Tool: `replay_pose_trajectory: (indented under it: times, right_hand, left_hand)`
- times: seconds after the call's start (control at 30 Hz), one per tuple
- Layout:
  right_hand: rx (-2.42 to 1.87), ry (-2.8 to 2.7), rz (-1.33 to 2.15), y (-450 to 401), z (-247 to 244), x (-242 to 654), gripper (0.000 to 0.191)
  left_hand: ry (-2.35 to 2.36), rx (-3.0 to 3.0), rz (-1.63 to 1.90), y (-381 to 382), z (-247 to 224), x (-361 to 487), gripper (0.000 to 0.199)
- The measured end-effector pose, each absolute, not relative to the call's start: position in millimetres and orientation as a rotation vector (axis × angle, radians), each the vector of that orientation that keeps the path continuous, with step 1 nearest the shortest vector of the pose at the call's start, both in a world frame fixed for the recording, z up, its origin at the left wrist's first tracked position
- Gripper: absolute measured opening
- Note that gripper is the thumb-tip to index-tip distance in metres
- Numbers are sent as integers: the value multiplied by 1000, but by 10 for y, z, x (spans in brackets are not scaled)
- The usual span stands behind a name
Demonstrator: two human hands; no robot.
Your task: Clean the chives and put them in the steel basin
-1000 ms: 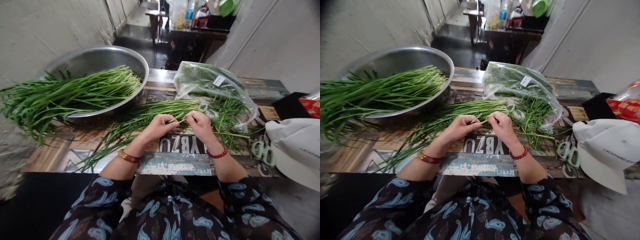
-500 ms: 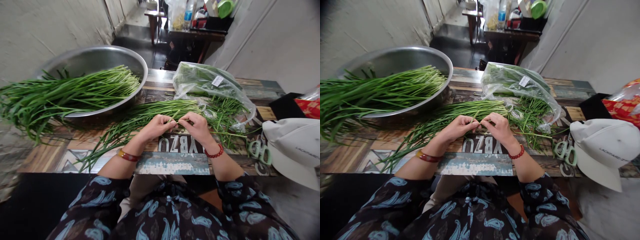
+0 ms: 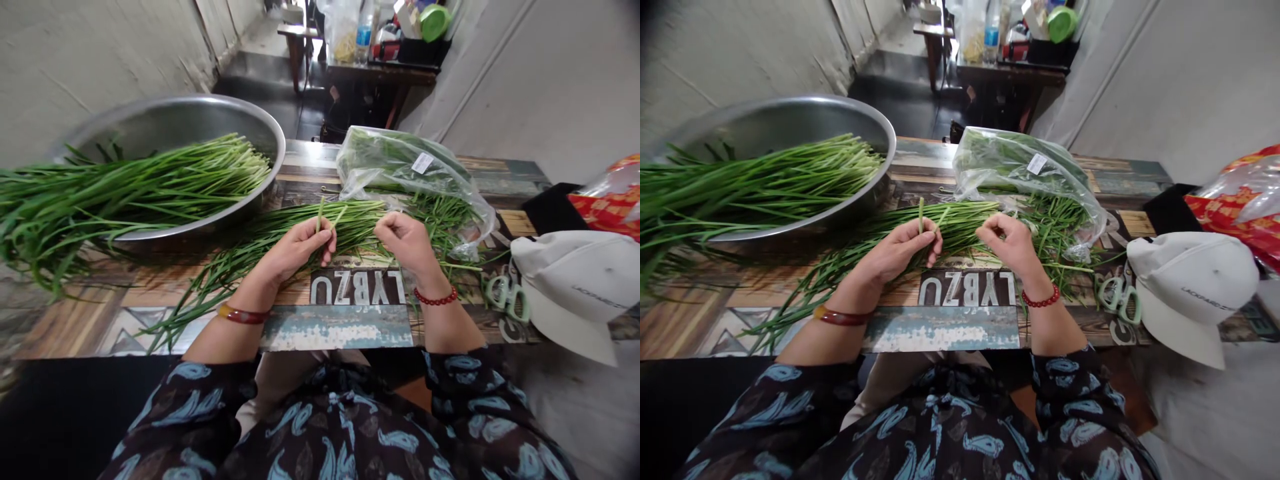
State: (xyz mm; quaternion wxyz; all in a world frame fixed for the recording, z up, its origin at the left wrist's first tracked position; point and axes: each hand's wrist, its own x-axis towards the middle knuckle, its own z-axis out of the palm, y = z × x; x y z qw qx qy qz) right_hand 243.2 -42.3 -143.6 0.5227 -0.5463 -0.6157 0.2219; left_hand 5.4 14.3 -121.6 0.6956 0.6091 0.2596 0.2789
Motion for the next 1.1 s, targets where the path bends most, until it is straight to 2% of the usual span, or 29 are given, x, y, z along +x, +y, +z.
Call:
replay_pose_trajectory:
  times: [0.1,0.2,0.4,0.67,0.87,1.1]
  right_hand:
    - [-1345,-1624,374,-419,-1426,2441,8]
    - [-1431,-1723,152,-382,-1483,2496,10]
    - [-1663,-1940,-70,-350,-1596,2533,9]
    - [-1423,-1802,203,-379,-1504,2488,7]
    - [-1333,-1881,110,-405,-1461,2375,9]
    - [-1201,-1754,269,-441,-1432,2249,8]
  left_hand:
    - [642,1342,722,155,-1218,61,34]
    - [713,1324,758,159,-1235,80,34]
    - [768,1381,744,141,-1276,123,38]
    - [847,1570,836,142,-1305,127,33]
    - [867,1868,933,148,-1400,161,21]
    - [839,2033,832,147,-1478,206,12]
